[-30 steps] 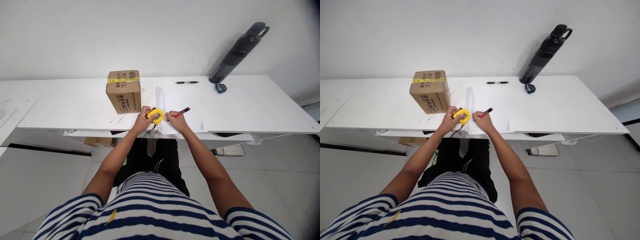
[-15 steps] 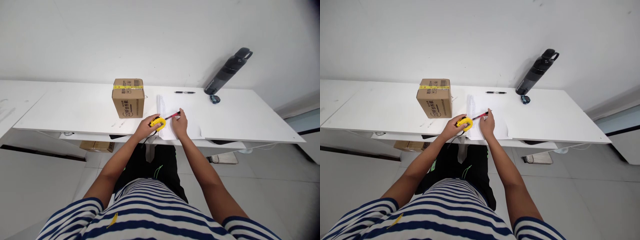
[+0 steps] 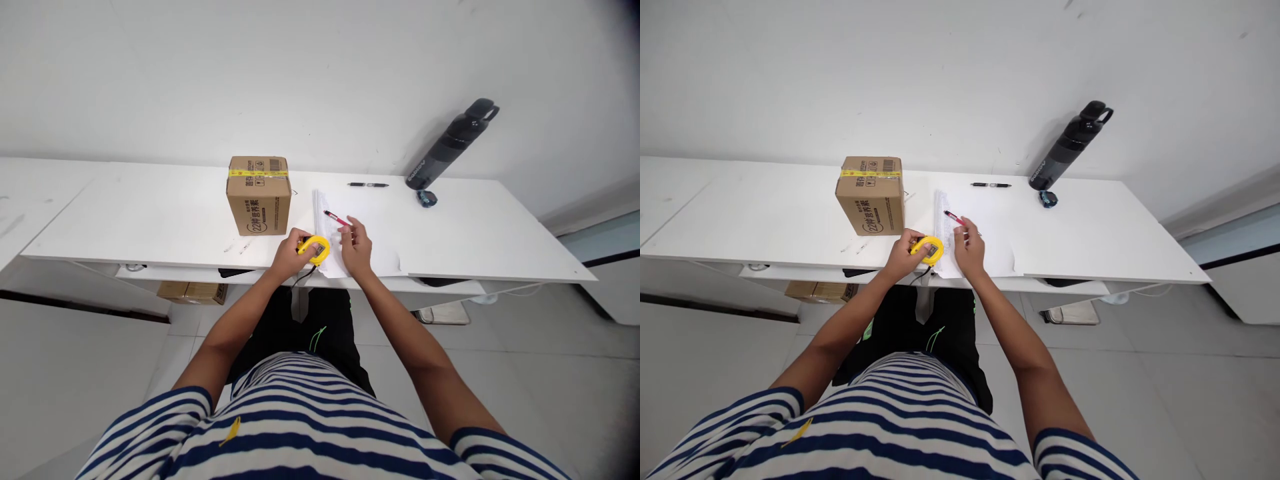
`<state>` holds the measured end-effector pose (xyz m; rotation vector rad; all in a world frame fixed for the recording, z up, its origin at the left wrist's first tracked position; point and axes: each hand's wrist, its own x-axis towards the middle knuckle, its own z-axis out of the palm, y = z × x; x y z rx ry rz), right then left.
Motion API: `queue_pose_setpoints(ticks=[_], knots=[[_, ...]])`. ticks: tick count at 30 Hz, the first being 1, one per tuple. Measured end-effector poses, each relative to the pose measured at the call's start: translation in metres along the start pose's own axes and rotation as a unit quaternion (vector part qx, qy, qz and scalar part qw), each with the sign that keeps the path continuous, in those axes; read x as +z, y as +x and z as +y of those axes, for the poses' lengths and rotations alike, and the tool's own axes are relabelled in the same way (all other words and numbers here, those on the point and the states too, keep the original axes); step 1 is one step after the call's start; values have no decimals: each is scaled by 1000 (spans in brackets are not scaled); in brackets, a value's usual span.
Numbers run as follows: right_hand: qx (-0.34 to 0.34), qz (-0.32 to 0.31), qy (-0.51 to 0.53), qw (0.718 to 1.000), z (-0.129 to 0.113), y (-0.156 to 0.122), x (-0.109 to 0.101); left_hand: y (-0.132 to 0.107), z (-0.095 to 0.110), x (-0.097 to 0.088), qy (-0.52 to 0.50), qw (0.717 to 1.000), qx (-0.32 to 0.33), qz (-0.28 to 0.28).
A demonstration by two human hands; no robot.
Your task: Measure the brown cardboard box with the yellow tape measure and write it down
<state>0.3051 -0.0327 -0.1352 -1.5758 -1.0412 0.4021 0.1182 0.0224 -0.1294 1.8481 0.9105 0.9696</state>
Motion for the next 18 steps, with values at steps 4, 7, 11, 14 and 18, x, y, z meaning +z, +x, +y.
queue_pose_setpoints(ticks=[4, 7, 11, 14, 18], knots=[[14, -94, 134, 986, -40, -51, 10, -15, 18, 5, -39, 995, 57, 70], [72, -24, 197, 978, -71, -84, 20, -27, 40, 11, -11, 975, 143, 169], [127, 55, 271, 952, -97, -99, 29, -34, 67, 10, 29, 950, 212, 228], [124, 89, 287, 946, -108, -103, 30, -37, 83, 4, 64, 935, 273, 218], [93, 86, 300, 945, -117, -111, 21, -45, 97, 1, 93, 908, 350, 209]])
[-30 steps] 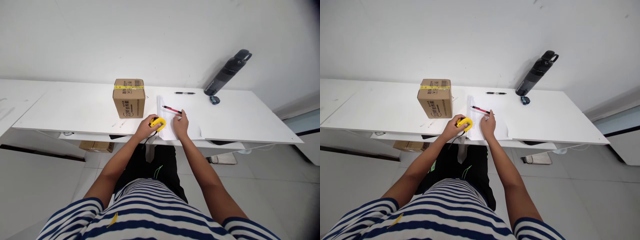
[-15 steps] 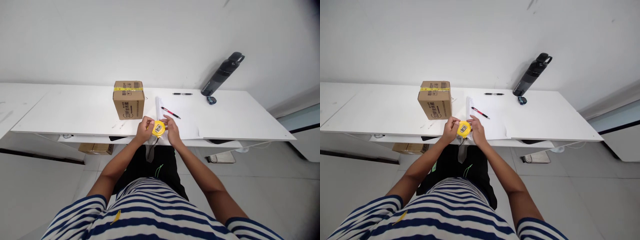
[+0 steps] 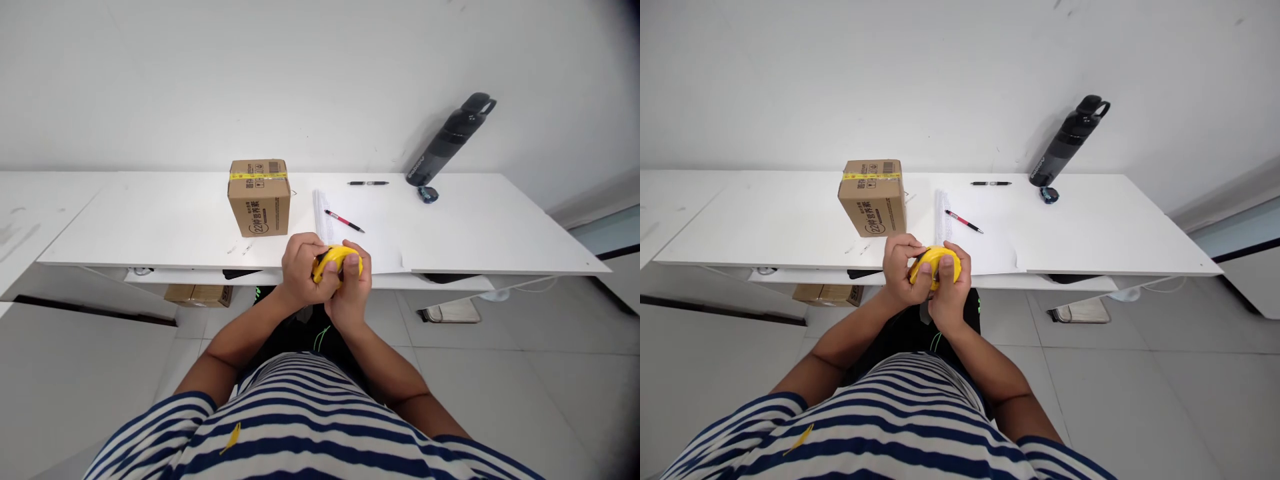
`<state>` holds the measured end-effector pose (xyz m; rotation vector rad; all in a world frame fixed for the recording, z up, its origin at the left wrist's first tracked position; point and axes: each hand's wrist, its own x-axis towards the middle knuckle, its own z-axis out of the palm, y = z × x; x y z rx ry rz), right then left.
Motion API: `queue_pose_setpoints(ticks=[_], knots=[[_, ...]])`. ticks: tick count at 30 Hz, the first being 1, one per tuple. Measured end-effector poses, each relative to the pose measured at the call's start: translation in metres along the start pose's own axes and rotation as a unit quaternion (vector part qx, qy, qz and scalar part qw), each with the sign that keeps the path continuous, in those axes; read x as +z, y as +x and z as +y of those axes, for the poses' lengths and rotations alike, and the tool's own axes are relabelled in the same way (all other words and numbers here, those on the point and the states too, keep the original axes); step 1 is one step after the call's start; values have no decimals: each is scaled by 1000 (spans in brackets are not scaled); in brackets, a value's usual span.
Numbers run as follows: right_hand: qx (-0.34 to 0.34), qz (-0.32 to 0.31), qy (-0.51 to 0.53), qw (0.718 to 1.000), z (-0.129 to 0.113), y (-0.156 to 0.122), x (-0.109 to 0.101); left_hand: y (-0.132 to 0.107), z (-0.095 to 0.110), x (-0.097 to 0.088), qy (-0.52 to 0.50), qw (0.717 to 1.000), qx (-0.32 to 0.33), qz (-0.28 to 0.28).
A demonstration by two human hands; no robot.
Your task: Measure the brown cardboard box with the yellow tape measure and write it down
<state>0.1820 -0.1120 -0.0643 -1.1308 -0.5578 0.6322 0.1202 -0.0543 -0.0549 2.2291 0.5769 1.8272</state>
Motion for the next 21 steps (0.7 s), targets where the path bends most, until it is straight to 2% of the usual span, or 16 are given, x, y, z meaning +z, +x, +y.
queue_pose_setpoints(ticks=[3, 5, 8, 10, 13, 16, 18, 21], knots=[[-28, 7, -25, 999, -10, 4, -11, 0, 8, -8, -19, 999, -22, -19], [-43, -12, -49, 998, -17, 13, -22, 4, 9, -19, -65, 994, -61, -65], [-55, -120, -91, 987, -31, 28, -38, 21, 3, -39, -184, 960, -122, -173], [-52, -201, -109, 972, -38, 33, -41, 38, -2, -44, -240, 930, -190, -205], [-49, -272, -118, 954, -43, 32, -35, 58, -6, -34, -298, 901, -255, -183], [-50, -284, -94, 953, -40, 26, -25, 62, -5, -17, -360, 889, -218, -182], [-43, -269, -77, 959, -35, 24, -23, 57, -3, -10, -364, 900, -181, -157], [-27, -241, -63, 968, -28, 21, -27, 47, 1, -7, -339, 924, -155, -85]])
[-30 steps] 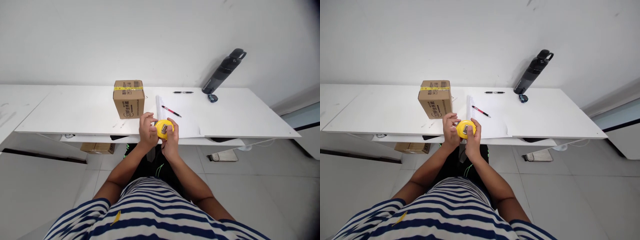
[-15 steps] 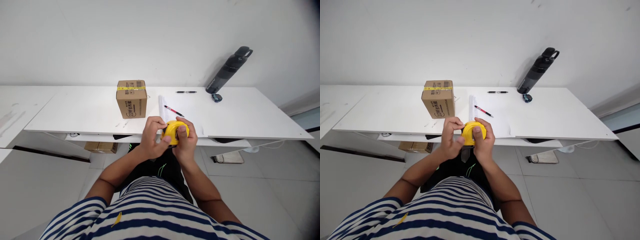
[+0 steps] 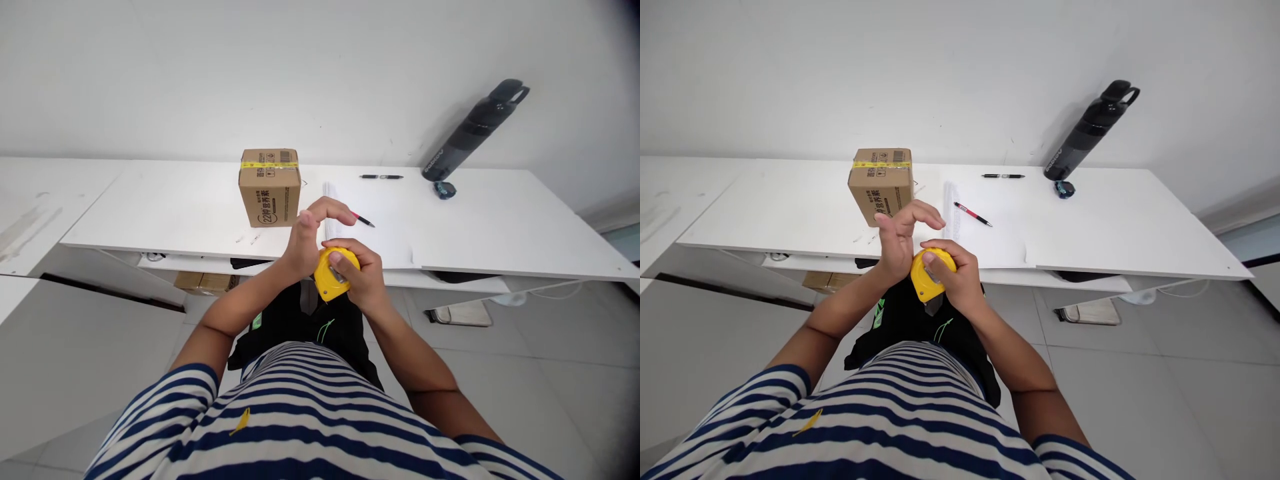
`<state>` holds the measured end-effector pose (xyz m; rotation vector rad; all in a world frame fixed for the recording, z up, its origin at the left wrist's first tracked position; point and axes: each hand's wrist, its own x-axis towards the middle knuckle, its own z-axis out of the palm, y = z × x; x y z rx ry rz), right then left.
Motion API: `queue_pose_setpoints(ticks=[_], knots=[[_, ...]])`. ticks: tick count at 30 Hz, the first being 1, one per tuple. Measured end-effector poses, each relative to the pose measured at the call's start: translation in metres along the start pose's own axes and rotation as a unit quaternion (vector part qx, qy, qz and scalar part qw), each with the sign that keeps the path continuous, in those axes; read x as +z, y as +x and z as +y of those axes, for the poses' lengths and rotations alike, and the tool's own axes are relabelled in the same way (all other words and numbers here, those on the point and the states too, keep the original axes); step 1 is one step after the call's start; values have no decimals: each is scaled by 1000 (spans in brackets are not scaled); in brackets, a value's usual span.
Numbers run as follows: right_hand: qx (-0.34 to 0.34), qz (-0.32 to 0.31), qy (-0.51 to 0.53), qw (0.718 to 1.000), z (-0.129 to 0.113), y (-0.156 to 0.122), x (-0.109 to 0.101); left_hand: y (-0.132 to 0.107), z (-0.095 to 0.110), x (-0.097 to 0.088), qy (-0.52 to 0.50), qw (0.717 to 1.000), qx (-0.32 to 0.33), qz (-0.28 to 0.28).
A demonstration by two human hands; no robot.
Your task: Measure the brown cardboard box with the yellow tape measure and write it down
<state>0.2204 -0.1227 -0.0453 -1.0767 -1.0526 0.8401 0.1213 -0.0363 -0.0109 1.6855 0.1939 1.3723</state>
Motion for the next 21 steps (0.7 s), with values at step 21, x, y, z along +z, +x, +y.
queue_pose_setpoints(ticks=[21], knots=[[5, 181, 138, 974, 5, 0, 9, -32, 7, -29, 199, 971, 45, -122]])
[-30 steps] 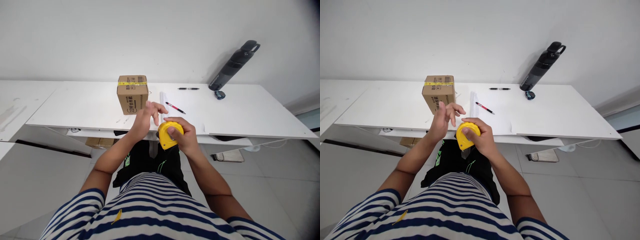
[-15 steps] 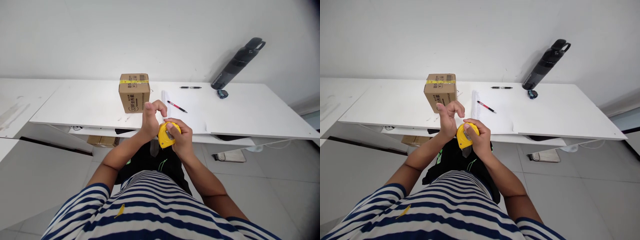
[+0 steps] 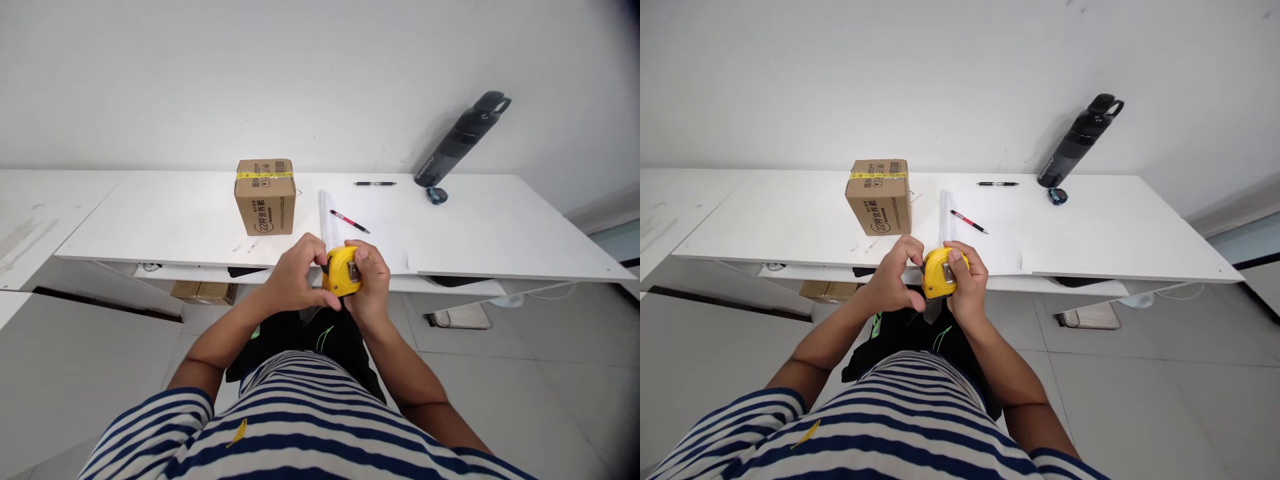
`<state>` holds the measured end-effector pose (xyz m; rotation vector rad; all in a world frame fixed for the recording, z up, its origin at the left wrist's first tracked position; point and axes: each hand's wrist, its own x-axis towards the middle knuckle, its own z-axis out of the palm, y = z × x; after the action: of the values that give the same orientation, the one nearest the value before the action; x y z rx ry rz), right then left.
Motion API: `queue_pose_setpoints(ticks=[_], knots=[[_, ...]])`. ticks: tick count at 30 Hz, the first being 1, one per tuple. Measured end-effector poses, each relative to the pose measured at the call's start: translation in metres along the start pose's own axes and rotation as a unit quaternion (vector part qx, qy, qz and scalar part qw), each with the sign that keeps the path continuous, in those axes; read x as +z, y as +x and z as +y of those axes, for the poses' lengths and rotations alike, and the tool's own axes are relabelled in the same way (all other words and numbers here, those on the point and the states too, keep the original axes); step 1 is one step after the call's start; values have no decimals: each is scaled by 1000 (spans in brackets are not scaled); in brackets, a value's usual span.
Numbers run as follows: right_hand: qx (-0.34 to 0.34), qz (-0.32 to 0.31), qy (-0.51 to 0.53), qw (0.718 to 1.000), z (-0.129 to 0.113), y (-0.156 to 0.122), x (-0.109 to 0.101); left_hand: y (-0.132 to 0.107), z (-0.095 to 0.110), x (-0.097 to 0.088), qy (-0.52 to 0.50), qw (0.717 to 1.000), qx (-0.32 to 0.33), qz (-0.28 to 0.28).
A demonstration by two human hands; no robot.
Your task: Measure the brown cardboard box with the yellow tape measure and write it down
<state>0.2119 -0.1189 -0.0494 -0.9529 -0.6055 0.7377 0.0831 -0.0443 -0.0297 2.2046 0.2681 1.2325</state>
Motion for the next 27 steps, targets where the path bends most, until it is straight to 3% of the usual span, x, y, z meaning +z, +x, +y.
queue_pose_setpoints(ticks=[6, 14, 22, 27], knots=[[10, 22, 0, 1000, -6, -1, 4, -19, 2, 8, 75, 996, -27, -39], [31, 51, 31, 998, -1, -4, 8, -16, 1, 14, 198, 980, 34, 7], [36, 59, 29, 997, -1, -10, 7, -16, -4, 17, 163, 982, 96, 24], [-8, 88, 28, 996, -5, -2, 7, -20, -9, 22, 161, 974, 158, 16]])
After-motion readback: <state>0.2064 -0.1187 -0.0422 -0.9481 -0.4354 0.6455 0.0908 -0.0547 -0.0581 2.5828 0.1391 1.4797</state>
